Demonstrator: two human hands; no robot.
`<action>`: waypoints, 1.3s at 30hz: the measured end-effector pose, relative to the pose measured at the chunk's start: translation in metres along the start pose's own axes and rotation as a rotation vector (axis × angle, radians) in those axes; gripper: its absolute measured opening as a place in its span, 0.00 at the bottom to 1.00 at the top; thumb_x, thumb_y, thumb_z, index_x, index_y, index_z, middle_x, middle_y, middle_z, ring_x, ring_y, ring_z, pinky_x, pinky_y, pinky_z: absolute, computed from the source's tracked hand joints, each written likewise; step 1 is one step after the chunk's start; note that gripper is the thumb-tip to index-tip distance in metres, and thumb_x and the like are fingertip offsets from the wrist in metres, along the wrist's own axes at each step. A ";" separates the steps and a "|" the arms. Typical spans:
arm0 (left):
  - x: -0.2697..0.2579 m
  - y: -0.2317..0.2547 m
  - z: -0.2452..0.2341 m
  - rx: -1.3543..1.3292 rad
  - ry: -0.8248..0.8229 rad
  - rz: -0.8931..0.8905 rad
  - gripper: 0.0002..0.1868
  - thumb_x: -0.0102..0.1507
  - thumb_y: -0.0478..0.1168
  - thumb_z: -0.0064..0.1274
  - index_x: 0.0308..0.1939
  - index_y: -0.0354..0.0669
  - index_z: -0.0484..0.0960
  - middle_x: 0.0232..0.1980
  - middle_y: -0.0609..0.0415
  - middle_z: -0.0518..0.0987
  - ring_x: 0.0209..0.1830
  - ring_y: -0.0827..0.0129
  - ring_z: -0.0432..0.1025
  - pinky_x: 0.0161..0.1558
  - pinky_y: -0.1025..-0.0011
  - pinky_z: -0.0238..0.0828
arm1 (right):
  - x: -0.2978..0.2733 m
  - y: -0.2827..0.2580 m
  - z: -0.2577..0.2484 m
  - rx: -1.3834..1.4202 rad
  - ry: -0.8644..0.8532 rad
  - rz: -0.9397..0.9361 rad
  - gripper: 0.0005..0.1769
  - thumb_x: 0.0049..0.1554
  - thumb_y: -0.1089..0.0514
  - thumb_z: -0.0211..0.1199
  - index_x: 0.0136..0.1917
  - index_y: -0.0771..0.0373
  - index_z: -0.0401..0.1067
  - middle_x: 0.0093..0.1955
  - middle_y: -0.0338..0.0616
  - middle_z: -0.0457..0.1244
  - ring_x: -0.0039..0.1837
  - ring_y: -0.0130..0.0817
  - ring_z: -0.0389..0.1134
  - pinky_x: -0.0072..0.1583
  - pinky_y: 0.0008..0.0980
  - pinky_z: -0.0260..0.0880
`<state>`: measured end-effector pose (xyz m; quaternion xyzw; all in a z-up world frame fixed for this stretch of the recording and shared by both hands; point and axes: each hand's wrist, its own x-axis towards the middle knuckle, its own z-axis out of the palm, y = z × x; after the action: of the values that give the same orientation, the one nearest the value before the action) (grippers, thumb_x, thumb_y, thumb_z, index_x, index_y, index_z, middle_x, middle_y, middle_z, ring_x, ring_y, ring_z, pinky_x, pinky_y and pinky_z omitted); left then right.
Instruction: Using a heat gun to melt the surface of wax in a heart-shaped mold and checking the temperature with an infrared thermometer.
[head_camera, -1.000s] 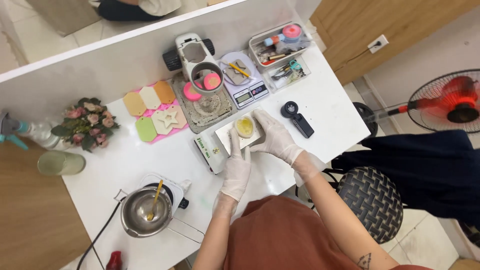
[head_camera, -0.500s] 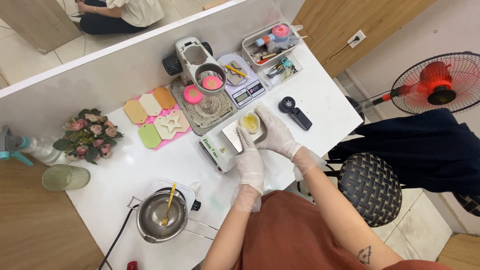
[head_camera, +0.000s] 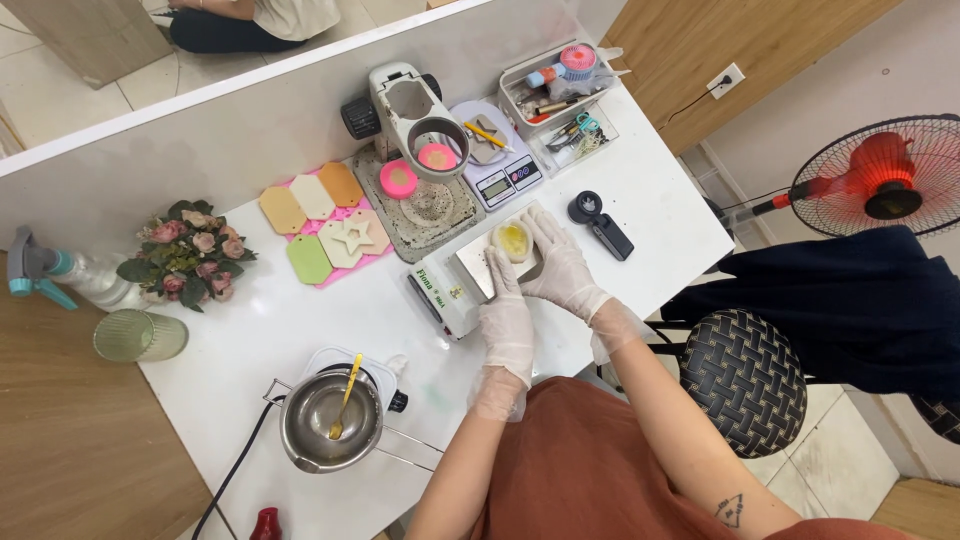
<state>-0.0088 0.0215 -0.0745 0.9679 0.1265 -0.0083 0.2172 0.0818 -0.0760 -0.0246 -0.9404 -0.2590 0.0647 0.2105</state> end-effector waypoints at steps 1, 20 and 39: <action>-0.001 0.000 0.000 0.000 -0.001 -0.003 0.52 0.58 0.30 0.49 0.79 0.31 0.33 0.85 0.43 0.43 0.27 0.57 0.80 0.28 0.66 0.77 | 0.000 0.001 0.001 0.001 -0.003 -0.001 0.67 0.36 0.42 0.81 0.80 0.64 0.53 0.83 0.58 0.46 0.83 0.52 0.45 0.79 0.43 0.45; -0.003 -0.001 0.006 0.005 -0.017 -0.040 0.51 0.59 0.27 0.47 0.80 0.33 0.32 0.86 0.43 0.41 0.20 0.64 0.75 0.24 0.65 0.73 | 0.001 0.018 0.005 0.057 -0.006 -0.050 0.64 0.34 0.46 0.82 0.78 0.61 0.56 0.82 0.55 0.48 0.82 0.51 0.47 0.79 0.45 0.46; -0.009 0.021 -0.041 -0.266 -0.010 -0.273 0.46 0.67 0.44 0.45 0.81 0.37 0.34 0.63 0.41 0.66 0.22 0.49 0.74 0.24 0.56 0.71 | 0.006 0.009 -0.015 -0.155 -0.232 -0.083 0.67 0.38 0.49 0.80 0.81 0.59 0.44 0.83 0.51 0.41 0.83 0.47 0.41 0.79 0.41 0.42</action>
<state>-0.0135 0.0182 -0.0275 0.9045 0.2556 -0.0260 0.3406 0.0946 -0.0846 -0.0151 -0.9285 -0.3246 0.1439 0.1087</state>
